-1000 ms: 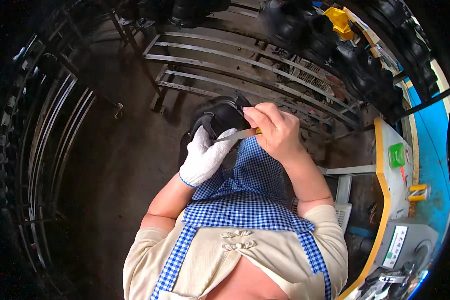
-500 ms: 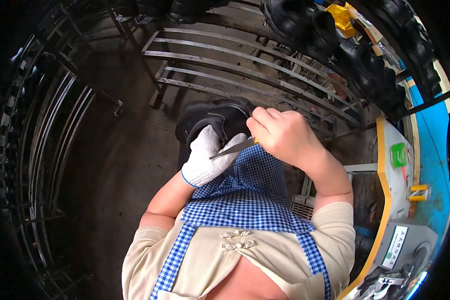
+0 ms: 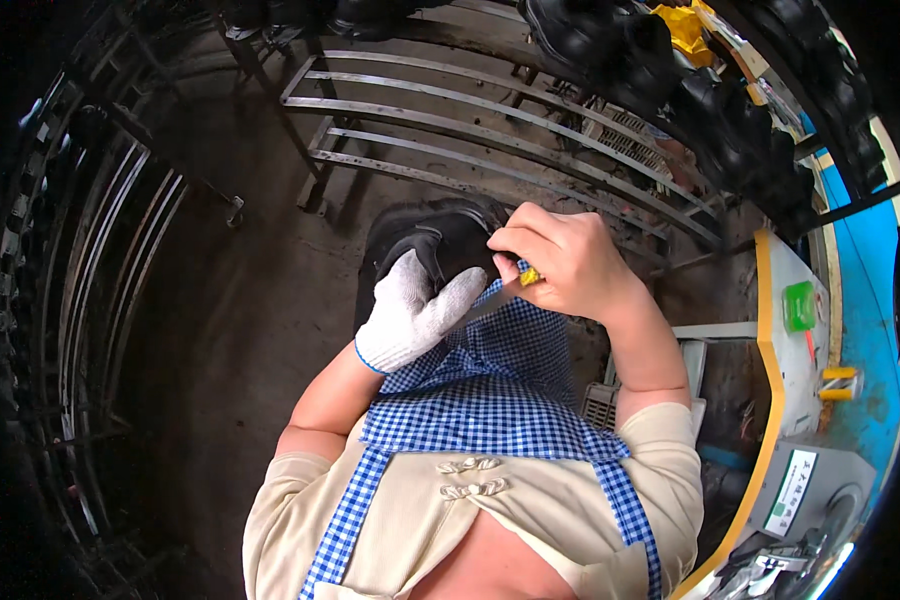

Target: The person cleans the exterior of black shoes using a small tool to scrape or pick at the surface. They handle the shoes one at a time, picking them up from a metal rack, cleaning them, and placing them back on the rack. The task is performed in a workshop environment with multiple shoes visible on shelves.

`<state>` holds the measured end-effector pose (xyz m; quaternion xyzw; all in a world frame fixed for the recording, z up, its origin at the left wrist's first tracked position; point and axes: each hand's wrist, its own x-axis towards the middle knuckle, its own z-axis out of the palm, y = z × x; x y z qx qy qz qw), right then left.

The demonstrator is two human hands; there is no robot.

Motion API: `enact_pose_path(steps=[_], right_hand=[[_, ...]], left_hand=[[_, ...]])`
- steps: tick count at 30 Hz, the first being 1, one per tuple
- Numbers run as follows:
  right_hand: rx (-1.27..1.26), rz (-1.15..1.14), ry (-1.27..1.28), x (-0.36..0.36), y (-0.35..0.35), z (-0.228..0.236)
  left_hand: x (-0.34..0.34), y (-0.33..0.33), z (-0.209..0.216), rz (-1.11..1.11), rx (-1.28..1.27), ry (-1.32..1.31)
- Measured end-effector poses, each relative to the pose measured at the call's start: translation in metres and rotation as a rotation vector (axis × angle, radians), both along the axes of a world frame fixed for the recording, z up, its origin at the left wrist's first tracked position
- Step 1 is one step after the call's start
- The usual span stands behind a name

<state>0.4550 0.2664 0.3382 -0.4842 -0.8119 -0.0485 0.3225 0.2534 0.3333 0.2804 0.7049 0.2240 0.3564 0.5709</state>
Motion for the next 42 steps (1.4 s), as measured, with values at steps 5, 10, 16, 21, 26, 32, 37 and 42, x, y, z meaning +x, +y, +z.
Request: enact_pose_path(steps=[5,10,16,21,26,32,37,42], right_hand=[[-0.106,-0.028,-0.148,-0.004,-0.002,0.009],[-0.145,-0.252,0.158,0.013,0.005,-0.007],[-0.854,-0.106,1.029,0.045,-0.007,-0.108],[-1.131,-0.109,1.758,0.017,-0.024,-0.214],[-0.837,0.376,1.306,-0.006,-0.024,-0.185],[-1.163,0.161,1.538,0.011,-0.042,-0.225],[-1.129,-0.076,1.351,0.048,-0.042,-0.269],[-0.333,-0.077,0.933,0.026,-0.01,-0.108]], left_hand=[[-0.002,0.0,0.008,-0.024,0.145,0.185],[-0.003,0.005,0.012,-0.028,0.052,-0.013],[0.003,0.012,0.004,-0.178,0.811,0.333],[0.01,-0.003,-0.038,-0.197,1.152,0.468],[-0.016,0.022,0.028,-0.221,0.739,0.041],[-0.012,0.053,0.009,0.396,-0.221,-0.315],[-0.018,0.062,0.008,0.229,-0.341,-0.389],[-0.023,0.058,0.024,0.053,-0.112,-0.165]])
